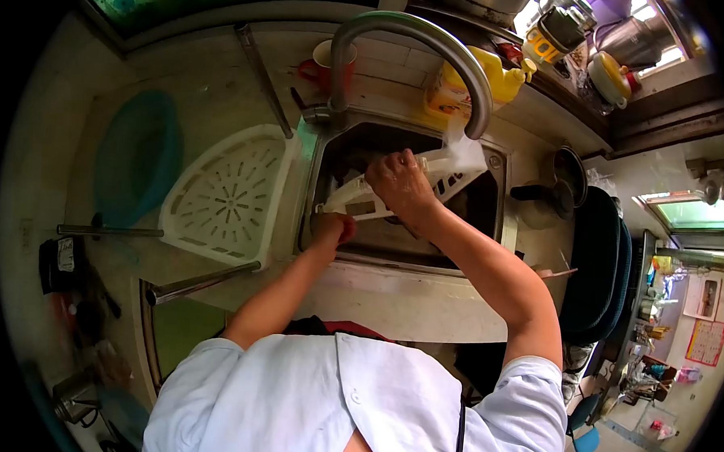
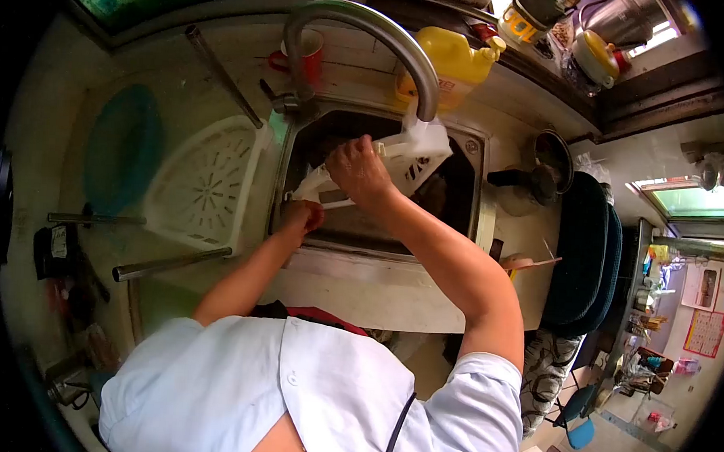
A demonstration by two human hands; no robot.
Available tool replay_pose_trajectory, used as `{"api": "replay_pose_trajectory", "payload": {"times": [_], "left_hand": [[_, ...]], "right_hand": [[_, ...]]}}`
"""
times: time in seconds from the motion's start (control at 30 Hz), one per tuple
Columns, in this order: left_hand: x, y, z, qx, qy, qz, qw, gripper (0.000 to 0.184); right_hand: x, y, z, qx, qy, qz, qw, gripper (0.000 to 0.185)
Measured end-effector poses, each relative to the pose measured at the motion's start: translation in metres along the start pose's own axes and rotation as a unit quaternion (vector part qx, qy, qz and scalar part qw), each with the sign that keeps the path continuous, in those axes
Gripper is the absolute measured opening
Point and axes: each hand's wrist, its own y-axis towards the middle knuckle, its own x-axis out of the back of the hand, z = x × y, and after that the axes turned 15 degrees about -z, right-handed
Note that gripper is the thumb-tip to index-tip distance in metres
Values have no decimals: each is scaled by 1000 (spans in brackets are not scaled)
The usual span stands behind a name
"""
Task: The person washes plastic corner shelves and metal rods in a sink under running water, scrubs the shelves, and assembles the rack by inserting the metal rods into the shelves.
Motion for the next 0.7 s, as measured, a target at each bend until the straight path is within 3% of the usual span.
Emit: {"api": "replay_pose_trajectory", "payload": {"times": [0.07,0.13,0.17,0.2,0.23,0.27,0.3,0.37,0.4,0.43,0.5,0.57,0.6,0.67,0.7], "left_hand": [[7,-24,-17,-24,24,-27,999,13],[17,-45,-37,-86,154,-59,983,18],[22,-47,-41,-88,153,-62,982,18],[29,-49,-45,-166,135,-65,975,19],[39,-50,-49,-244,114,-72,960,21],[40,-51,-53,-246,109,-84,959,21],[31,-51,-58,-320,55,-127,937,23],[10,-44,-70,-410,-35,-172,895,32],[-1,-36,-78,-429,-71,-175,883,40],[-10,-31,-87,-431,-56,-177,883,45],[-32,-16,-109,-432,-47,-182,882,53],[-52,9,-130,-453,-31,-320,832,54],[-54,18,-147,-451,-36,-322,831,54],[-57,33,-176,-327,-192,-327,866,55],[-54,33,-184,-327,-194,-328,865,55]], "right_hand": [[-3,6,5,5,3,25,1000,27],[-7,5,9,8,5,53,999,28],[-13,3,12,21,10,-18,1000,24],[-20,3,17,36,19,-93,995,21],[-26,2,23,42,24,-101,994,21],[-32,-1,27,49,-20,-138,989,21],[-33,-6,28,56,-63,-174,981,22],[-10,-8,20,58,8,-147,987,26],[9,-5,14,38,33,-53,997,30],[20,-6,10,17,55,44,997,34],[26,-20,1,14,63,7,998,36],[33,-34,-8,9,72,-26,997,38],[38,-40,-13,-9,57,-44,997,39],[52,-50,-20,-53,30,-45,997,40],[58,-56,-22,-51,30,-45,997,40]]}}
